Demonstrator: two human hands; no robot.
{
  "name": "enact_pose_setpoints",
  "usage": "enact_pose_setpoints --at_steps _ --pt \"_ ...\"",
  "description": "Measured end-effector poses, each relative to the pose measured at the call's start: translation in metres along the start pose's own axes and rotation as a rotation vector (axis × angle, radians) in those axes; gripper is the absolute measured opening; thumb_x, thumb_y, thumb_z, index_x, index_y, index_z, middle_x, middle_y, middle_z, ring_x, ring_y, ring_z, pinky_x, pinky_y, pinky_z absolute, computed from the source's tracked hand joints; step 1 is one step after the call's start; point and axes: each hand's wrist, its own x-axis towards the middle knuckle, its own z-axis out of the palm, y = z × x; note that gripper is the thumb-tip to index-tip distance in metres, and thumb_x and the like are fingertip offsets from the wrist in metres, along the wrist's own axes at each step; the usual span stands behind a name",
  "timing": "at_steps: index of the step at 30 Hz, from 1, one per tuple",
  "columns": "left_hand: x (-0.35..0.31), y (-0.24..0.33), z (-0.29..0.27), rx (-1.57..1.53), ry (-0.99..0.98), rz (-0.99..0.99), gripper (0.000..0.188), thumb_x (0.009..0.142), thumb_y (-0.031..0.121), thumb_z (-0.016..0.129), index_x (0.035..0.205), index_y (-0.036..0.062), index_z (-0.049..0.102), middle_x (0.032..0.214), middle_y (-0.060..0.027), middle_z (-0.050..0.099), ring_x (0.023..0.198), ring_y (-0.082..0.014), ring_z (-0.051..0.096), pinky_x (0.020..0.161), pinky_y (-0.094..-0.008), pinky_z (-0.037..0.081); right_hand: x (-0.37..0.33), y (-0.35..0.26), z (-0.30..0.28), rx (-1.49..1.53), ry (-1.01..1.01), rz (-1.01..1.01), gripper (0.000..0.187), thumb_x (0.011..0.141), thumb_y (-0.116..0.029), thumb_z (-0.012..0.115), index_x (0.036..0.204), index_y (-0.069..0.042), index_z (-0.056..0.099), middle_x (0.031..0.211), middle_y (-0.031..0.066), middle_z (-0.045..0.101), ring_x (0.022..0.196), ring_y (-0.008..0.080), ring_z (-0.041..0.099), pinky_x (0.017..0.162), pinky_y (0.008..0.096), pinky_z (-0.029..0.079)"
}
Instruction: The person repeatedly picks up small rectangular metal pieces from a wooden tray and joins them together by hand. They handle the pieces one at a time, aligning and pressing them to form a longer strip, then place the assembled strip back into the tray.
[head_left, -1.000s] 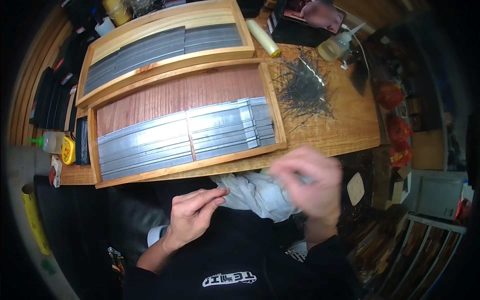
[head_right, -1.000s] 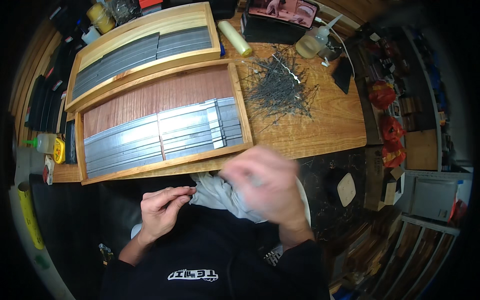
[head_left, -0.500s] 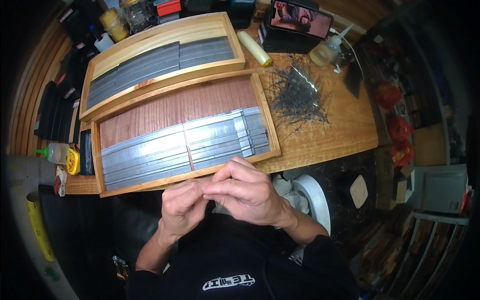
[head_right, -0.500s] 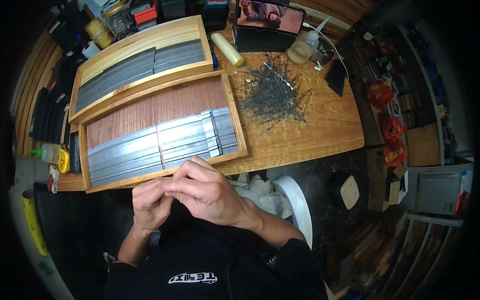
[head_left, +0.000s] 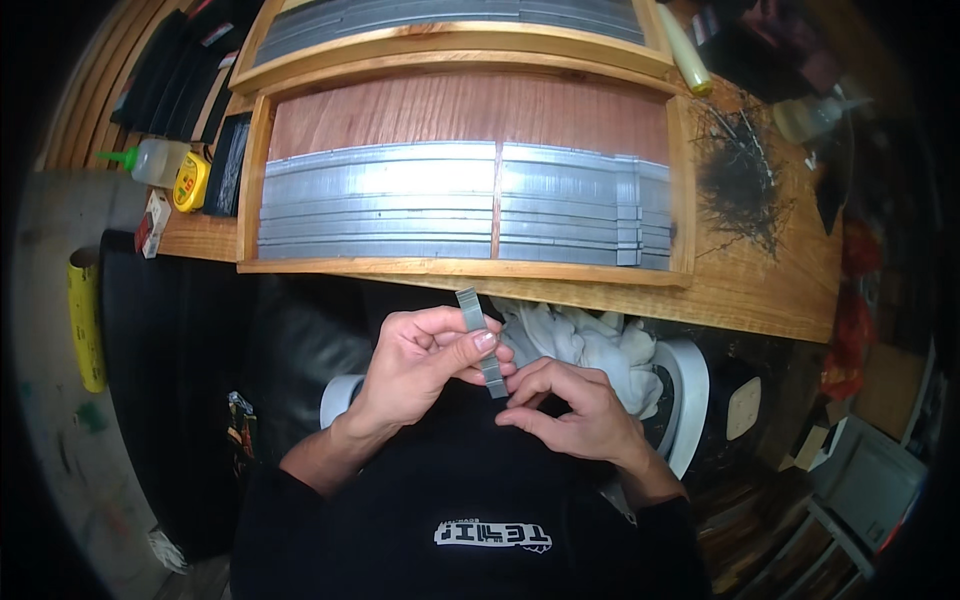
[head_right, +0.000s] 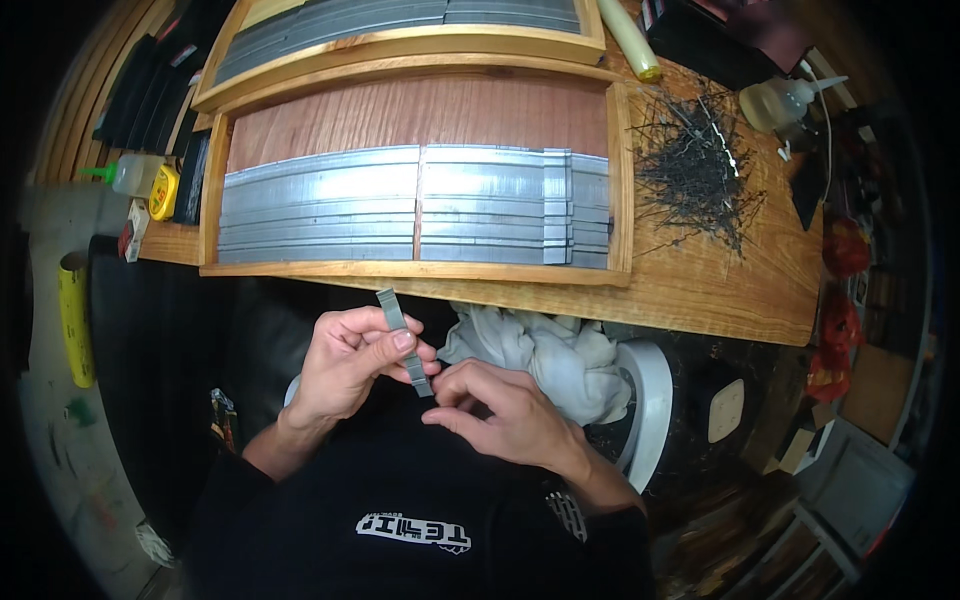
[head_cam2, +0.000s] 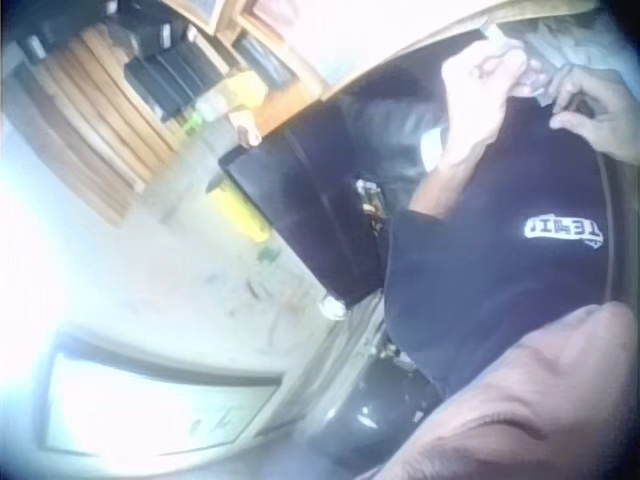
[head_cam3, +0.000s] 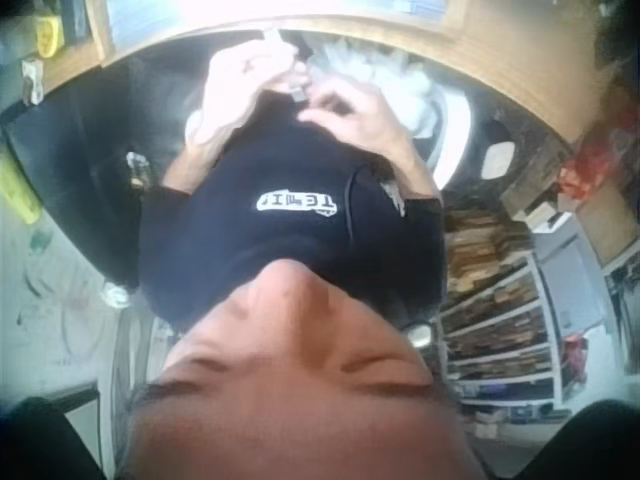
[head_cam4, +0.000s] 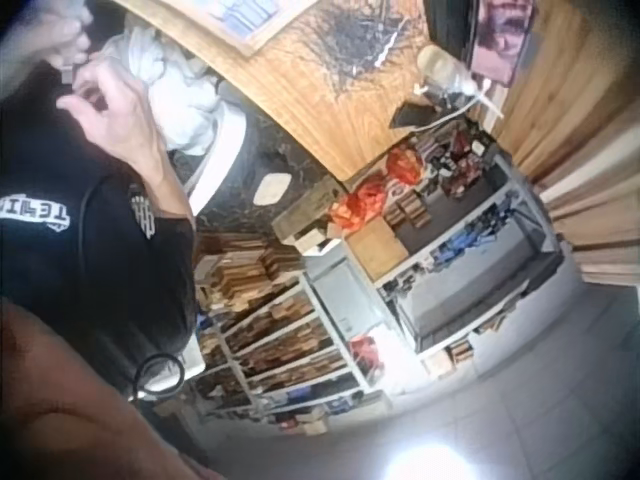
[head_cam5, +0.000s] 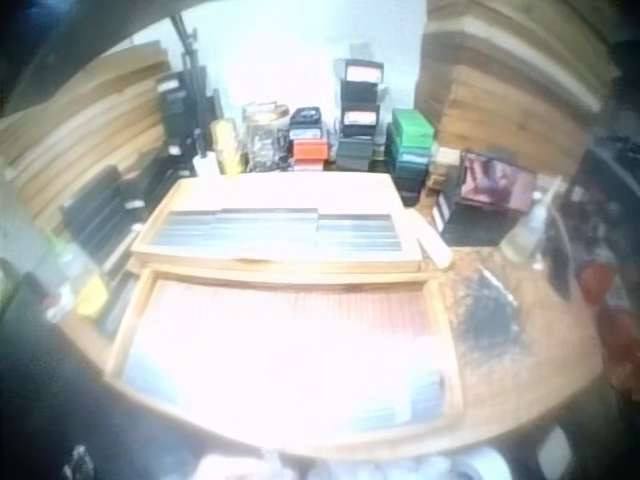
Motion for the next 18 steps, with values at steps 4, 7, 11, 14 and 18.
enact_pose_setpoints --at_steps 4,7,11,14,18 --pt "-0.001 -0.011 0.005 -0.004 0.037 0.108 0.019 0.099 0.009 0.067 0.113 -0.0036 0.069 0.098 -0.0183 0.076 0.090 -0.0242 0.076 0.075 -0.0314 0.065 0.003 0.016 0.007 -0.069 0.073 -0.041 0.019 0.084 -0.005 0.083 0.091 -0.001 0.066 0.085 0.0075 0.073 0.067 0.0128 0.068 0.061 0.0260 0.055" --pt "-0.008 -0.013 0.008 0.077 0.012 0.223 0.020 0.098 0.007 0.069 0.112 -0.0069 0.069 0.100 -0.0173 0.076 0.093 -0.0221 0.075 0.081 -0.0305 0.063 0.002 0.017 0.014 0.046 0.184 0.034 0.024 0.084 -0.004 0.083 0.091 0.000 0.061 0.083 0.0082 0.073 0.074 0.0124 0.072 0.066 0.0254 0.058" --pt "-0.008 -0.014 0.007 0.257 -0.091 0.444 0.021 0.097 0.001 0.068 0.115 -0.0094 0.069 0.102 -0.0184 0.076 0.094 -0.0215 0.075 0.085 -0.0299 0.061 -0.003 0.029 0.017 0.072 0.254 0.081 0.027 0.084 0.000 0.082 0.090 0.000 0.056 0.084 0.0093 0.072 0.082 0.0148 0.075 0.072 0.0265 0.061" --pt "-0.008 -0.015 0.000 0.267 -0.173 0.516 0.043 0.107 0.027 0.052 0.119 -0.0114 0.067 0.109 -0.0237 0.073 0.102 -0.0278 0.073 0.089 -0.0361 0.059 -0.004 0.037 0.018 0.082 0.285 0.057 0.026 0.084 0.002 0.081 0.089 0.000 0.055 0.084 0.0095 0.072 0.082 0.0155 0.074 0.073 0.0274 0.061" --pt "-0.008 -0.028 -0.004 0.152 -0.197 0.464 0.090 0.106 0.063 0.018 0.123 -0.0131 0.064 0.115 -0.0281 0.069 0.108 -0.0354 0.070 0.093 -0.0430 0.058 -0.007 0.043 0.019 0.059 0.291 0.070 0.026 0.083 0.003 0.080 0.089 0.000 0.055 0.081 0.0092 0.071 0.082 0.0165 0.075 0.073 0.0284 0.061"
